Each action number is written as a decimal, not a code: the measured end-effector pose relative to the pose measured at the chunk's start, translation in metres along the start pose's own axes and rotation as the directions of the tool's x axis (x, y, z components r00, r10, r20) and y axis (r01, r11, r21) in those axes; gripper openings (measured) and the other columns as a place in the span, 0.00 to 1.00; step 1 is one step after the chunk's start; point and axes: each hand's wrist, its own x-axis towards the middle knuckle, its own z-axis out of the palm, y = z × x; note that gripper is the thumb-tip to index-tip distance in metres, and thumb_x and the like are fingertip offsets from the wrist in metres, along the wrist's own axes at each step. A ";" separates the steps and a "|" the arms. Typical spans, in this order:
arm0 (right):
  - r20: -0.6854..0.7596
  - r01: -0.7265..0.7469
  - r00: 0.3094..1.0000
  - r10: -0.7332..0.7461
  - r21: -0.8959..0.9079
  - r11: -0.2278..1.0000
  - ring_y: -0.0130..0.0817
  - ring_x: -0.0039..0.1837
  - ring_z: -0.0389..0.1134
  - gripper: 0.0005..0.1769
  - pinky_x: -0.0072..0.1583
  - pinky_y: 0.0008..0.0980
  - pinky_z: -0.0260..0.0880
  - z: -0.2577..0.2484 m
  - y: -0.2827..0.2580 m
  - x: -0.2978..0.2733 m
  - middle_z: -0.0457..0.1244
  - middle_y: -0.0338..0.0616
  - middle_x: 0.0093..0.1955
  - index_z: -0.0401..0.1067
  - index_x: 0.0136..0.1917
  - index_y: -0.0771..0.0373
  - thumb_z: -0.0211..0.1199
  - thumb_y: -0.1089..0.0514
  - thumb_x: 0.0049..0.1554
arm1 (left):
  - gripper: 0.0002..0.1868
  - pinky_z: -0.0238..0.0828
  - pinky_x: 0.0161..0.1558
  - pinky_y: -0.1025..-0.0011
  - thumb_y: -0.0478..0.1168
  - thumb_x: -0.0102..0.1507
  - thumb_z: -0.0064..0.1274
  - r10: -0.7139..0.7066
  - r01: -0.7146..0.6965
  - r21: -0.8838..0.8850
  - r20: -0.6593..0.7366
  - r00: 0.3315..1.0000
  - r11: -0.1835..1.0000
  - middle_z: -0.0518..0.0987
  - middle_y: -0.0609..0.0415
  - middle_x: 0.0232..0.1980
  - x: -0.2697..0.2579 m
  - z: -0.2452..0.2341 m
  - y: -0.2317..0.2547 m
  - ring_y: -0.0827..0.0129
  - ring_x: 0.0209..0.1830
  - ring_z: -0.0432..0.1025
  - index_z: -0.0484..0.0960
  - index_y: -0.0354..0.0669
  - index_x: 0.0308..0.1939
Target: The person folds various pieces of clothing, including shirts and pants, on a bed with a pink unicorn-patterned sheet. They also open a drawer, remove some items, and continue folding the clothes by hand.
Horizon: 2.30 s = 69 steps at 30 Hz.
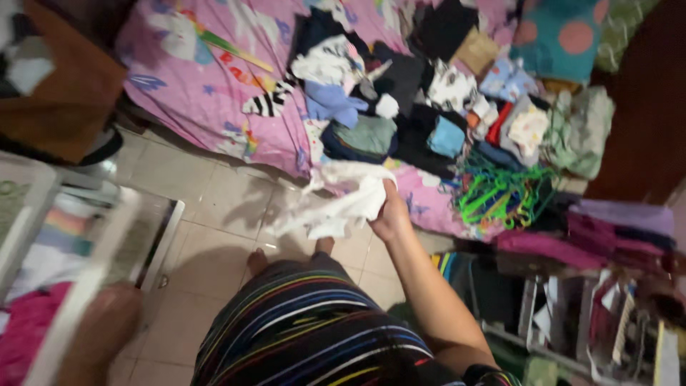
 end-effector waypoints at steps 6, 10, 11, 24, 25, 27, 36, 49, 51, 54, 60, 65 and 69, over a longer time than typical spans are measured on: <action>0.090 0.004 0.996 0.005 -0.098 0.995 0.40 0.64 0.71 0.24 0.65 0.43 0.71 -0.019 -0.036 -0.002 0.68 0.44 0.65 0.66 0.70 0.61 0.49 0.50 0.66 | 0.17 0.69 0.57 0.62 0.41 0.54 0.50 -0.276 0.140 -0.325 -0.424 0.863 0.935 0.80 0.54 0.49 -0.003 -0.019 -0.038 0.62 0.55 0.77 0.80 0.44 0.47; 0.117 0.121 0.990 -0.083 -0.359 0.926 0.38 0.57 0.72 0.20 0.58 0.39 0.73 -0.045 -0.048 -0.003 0.70 0.47 0.59 0.70 0.67 0.66 0.54 0.55 0.65 | 0.08 0.67 0.60 0.60 0.42 0.66 0.58 -0.456 0.251 -0.552 -0.271 0.848 0.795 0.80 0.50 0.51 0.044 -0.044 0.000 0.55 0.54 0.73 0.82 0.44 0.46; 0.154 0.183 0.980 -0.128 -0.432 0.883 0.38 0.55 0.73 0.19 0.56 0.38 0.73 -0.050 -0.057 0.003 0.70 0.47 0.57 0.71 0.66 0.66 0.56 0.57 0.65 | 0.13 0.66 0.62 0.60 0.43 0.65 0.58 -0.472 0.216 -0.674 -0.221 0.854 0.706 0.80 0.46 0.50 0.063 -0.054 0.010 0.52 0.54 0.73 0.84 0.42 0.51; 0.561 0.502 0.817 -0.133 -0.578 0.644 0.31 0.61 0.68 0.23 0.63 0.28 0.68 -0.065 -0.125 0.072 0.67 0.44 0.59 0.71 0.64 0.66 0.59 0.71 0.55 | 0.32 0.67 0.35 0.61 0.58 0.73 0.48 0.146 0.358 -0.707 0.344 0.928 -0.610 0.75 0.41 0.39 0.478 -0.231 0.310 0.61 0.32 0.69 0.78 0.24 0.41; 0.595 0.552 0.790 -0.151 -0.581 0.598 0.31 0.63 0.67 0.25 0.64 0.28 0.67 -0.064 -0.136 0.073 0.66 0.44 0.61 0.71 0.64 0.66 0.59 0.73 0.54 | 0.37 0.61 0.32 0.58 0.58 0.76 0.51 0.056 0.312 -0.752 0.345 0.937 -0.581 0.70 0.38 0.37 0.495 -0.238 0.317 0.59 0.30 0.63 0.76 0.17 0.39; 0.553 0.454 0.831 -0.056 -0.618 0.642 0.28 0.63 0.67 0.28 0.63 0.28 0.67 -0.064 -0.165 0.073 0.66 0.42 0.62 0.69 0.67 0.62 0.59 0.72 0.53 | 0.28 0.69 0.39 0.64 0.54 0.72 0.53 -0.202 0.091 -0.913 0.184 0.962 -0.397 0.80 0.43 0.39 0.519 -0.255 0.314 0.63 0.34 0.72 0.81 0.24 0.44; 0.809 0.855 0.509 -0.294 -0.516 0.061 0.51 0.59 0.67 0.28 0.58 0.40 0.68 -0.028 -0.256 0.119 0.64 0.53 0.58 0.70 0.59 0.60 0.76 0.57 0.47 | 0.25 0.64 0.64 0.70 0.42 0.72 0.49 -0.480 -0.321 -0.923 -0.187 0.857 -0.214 0.75 0.46 0.63 0.518 -0.354 0.321 0.65 0.63 0.69 0.66 0.28 0.69; 0.417 0.140 0.906 0.067 -0.446 0.884 0.29 0.42 0.70 0.08 0.46 0.30 0.71 -0.038 -0.203 0.174 0.67 0.40 0.39 0.69 0.51 0.60 0.56 0.53 0.66 | 0.12 0.73 0.42 0.75 0.38 0.66 0.54 0.147 0.225 -0.810 0.172 0.974 -0.542 0.84 0.61 0.44 0.514 -0.350 0.254 0.78 0.40 0.76 0.83 0.43 0.52; 0.568 0.375 0.823 -0.011 -0.528 0.762 0.26 0.47 0.69 0.10 0.48 0.28 0.72 -0.037 -0.198 0.168 0.65 0.36 0.45 0.66 0.54 0.60 0.63 0.60 0.60 | 0.12 0.72 0.44 0.76 0.37 0.67 0.54 0.097 0.143 -0.840 0.108 0.989 -0.523 0.82 0.63 0.46 0.516 -0.353 0.256 0.80 0.42 0.74 0.83 0.43 0.54; 0.592 0.480 0.802 -0.079 -0.560 0.675 0.23 0.45 0.65 0.10 0.46 0.26 0.68 -0.033 -0.191 0.167 0.63 0.34 0.43 0.67 0.52 0.62 0.67 0.63 0.59 | 0.14 0.74 0.47 0.75 0.32 0.65 0.57 0.091 0.040 -0.836 -0.013 0.996 -0.548 0.82 0.61 0.47 0.523 -0.360 0.257 0.79 0.45 0.75 0.81 0.41 0.55; 0.552 0.336 0.834 0.011 -0.524 0.783 0.21 0.42 0.63 0.04 0.44 0.24 0.65 -0.051 -0.179 0.182 0.65 0.32 0.41 0.73 0.51 0.63 0.63 0.60 0.63 | 0.15 0.72 0.52 0.75 0.30 0.65 0.55 0.225 0.221 -0.777 0.105 0.969 -0.590 0.83 0.57 0.51 0.515 -0.357 0.248 0.76 0.48 0.76 0.80 0.39 0.57; 0.506 0.363 0.861 -0.048 -0.546 0.755 0.22 0.50 0.62 0.07 0.52 0.25 0.65 -0.070 -0.186 0.191 0.64 0.34 0.48 0.72 0.56 0.62 0.58 0.59 0.67 | 0.12 0.72 0.57 0.64 0.36 0.73 0.47 0.259 0.276 -0.563 0.113 0.959 -0.779 0.81 0.49 0.55 0.518 -0.368 0.248 0.65 0.54 0.76 0.77 0.35 0.58; 0.381 0.080 0.923 0.048 -0.314 0.946 0.25 0.56 0.67 0.14 0.58 0.28 0.69 -0.066 -0.203 0.189 0.67 0.37 0.55 0.71 0.62 0.59 0.52 0.57 0.65 | 0.18 0.68 0.64 0.55 0.38 0.68 0.40 0.275 0.332 -0.391 0.195 0.941 -0.858 0.79 0.49 0.61 0.521 -0.382 0.255 0.58 0.62 0.73 0.75 0.42 0.61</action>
